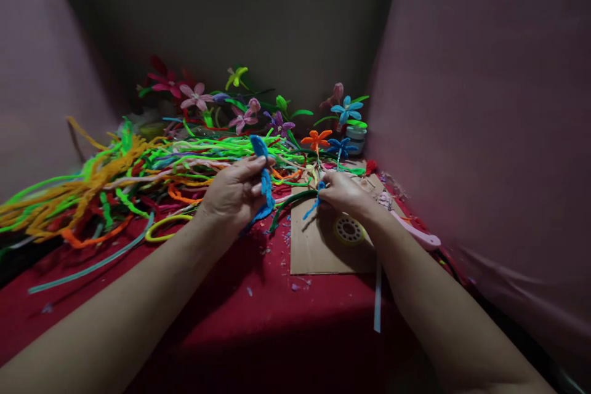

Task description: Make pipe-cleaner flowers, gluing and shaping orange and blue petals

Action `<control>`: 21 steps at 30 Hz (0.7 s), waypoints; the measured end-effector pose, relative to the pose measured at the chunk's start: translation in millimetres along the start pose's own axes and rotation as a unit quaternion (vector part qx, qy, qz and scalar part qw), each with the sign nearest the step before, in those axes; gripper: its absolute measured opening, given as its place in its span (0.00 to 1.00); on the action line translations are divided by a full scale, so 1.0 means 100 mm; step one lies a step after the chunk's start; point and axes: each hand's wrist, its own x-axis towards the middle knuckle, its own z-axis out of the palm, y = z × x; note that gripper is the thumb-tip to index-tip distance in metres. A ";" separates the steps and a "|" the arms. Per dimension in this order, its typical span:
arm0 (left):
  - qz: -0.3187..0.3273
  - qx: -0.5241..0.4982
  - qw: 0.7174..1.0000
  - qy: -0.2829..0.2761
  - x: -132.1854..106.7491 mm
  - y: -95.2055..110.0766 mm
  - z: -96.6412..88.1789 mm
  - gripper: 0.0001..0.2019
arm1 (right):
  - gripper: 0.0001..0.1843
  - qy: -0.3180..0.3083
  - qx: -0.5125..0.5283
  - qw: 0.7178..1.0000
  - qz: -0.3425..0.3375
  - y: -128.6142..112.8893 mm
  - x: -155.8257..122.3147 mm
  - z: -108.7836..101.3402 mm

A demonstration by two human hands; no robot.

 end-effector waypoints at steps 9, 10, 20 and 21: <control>0.058 -0.020 0.997 0.039 0.03 0.11 -0.14 0.02 | 0.13 0.044 -0.143 0.989 -0.010 0.07 -0.04 0.00; 0.044 0.010 0.999 0.026 0.01 0.07 -0.12 0.03 | 0.14 0.072 -0.156 0.985 -0.009 0.05 -0.07 -0.01; -0.005 0.297 0.947 -0.126 -0.27 -0.17 0.06 0.09 | 0.14 0.025 0.235 0.952 -0.194 -0.41 -0.53 -0.04; -0.006 0.303 0.943 -0.138 -0.28 -0.17 0.06 0.08 | 0.13 0.019 0.236 0.953 -0.190 -0.43 -0.54 -0.03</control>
